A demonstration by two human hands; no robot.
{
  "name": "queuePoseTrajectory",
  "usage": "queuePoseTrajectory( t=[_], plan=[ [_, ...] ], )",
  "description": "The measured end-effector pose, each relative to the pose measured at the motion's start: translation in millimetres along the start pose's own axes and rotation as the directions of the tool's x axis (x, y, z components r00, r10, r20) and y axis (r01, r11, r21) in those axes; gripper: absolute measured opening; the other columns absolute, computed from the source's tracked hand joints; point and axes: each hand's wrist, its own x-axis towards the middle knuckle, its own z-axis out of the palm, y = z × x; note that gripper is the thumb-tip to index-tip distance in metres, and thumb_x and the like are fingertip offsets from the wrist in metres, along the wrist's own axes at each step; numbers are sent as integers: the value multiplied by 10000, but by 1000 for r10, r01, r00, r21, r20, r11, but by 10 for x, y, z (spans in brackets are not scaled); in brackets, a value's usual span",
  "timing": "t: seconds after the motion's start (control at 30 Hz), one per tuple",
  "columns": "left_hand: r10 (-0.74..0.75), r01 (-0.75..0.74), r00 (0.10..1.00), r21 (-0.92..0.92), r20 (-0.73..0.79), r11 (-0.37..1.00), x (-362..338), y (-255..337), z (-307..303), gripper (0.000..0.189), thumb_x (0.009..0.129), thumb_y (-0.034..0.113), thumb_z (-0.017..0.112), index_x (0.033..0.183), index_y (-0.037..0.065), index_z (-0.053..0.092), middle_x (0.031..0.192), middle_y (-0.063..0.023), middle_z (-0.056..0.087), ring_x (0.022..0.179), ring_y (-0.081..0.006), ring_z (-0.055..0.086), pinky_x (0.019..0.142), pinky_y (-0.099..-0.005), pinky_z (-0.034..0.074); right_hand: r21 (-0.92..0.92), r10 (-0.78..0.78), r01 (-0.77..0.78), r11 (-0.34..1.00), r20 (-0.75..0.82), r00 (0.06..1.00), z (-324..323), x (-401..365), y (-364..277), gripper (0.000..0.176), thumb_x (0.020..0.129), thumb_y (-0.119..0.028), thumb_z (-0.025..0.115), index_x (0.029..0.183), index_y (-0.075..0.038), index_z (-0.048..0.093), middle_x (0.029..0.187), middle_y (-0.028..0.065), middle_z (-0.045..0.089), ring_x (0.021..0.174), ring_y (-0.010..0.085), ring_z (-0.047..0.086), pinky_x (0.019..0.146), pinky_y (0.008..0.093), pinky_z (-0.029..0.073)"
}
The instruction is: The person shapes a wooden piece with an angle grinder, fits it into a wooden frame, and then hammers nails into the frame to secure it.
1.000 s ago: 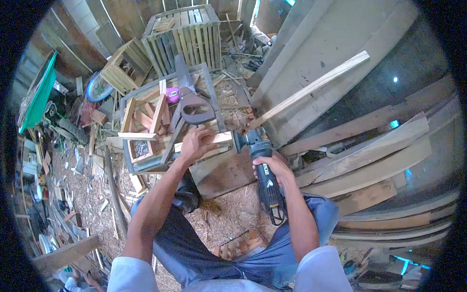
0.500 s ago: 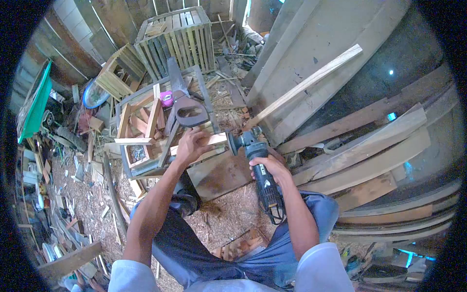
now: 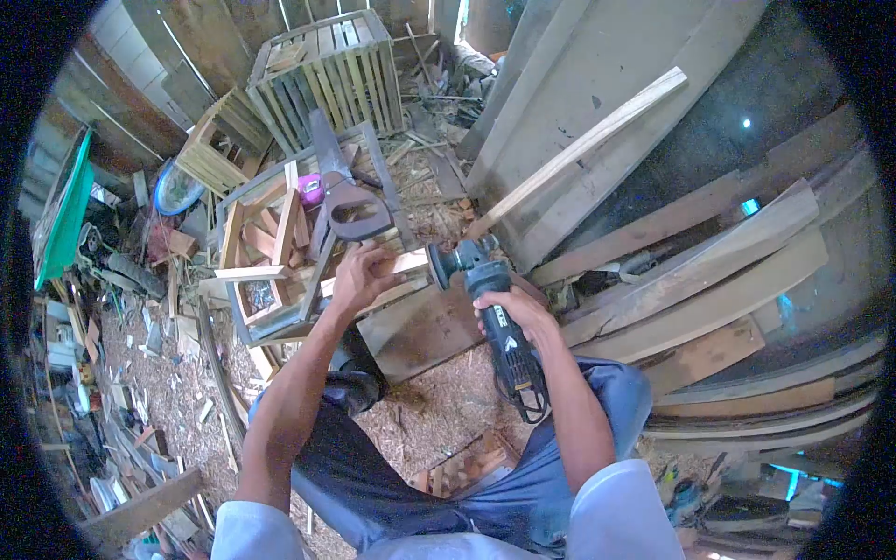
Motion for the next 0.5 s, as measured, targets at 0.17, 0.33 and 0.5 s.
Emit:
queuePoseTrajectory(
  t=[0.17, 0.33, 0.5],
  plan=[
    [159, -153, 971, 45, -181, 987, 6, -192, 201, 463, 674, 382, 829, 1015, 86, 726, 1001, -72, 648, 975, -316, 577, 865, -436, 481, -27, -25, 24, 999, -29, 999, -26, 63, 52, 261, 754, -211, 753, 889, -15, 644, 765, 94, 676, 634, 203, 676, 598, 338, 567],
    [62, -62, 997, -2, -44, 998, 12, -79, 78, 461, 676, 389, 831, 1010, 87, 728, 1020, -74, 657, 969, -316, 583, 864, -426, 481, -3, -16, 16, 1000, 1, 1000, -57, 64, 55, 321, 747, -151, 747, 986, -27, 573, 781, 103, 652, 623, 216, 667, 583, 368, 576],
    [69, -70, 995, -13, -73, 997, 12, -79, 94, 459, 664, 374, 837, 1006, 88, 728, 996, -75, 653, 968, -311, 577, 863, -417, 479, -14, -30, 30, 999, -46, 998, 1, 56, 65, 254, 748, -229, 756, 865, -28, 654, 723, 90, 670, 607, 196, 670, 571, 327, 553]
  ],
)
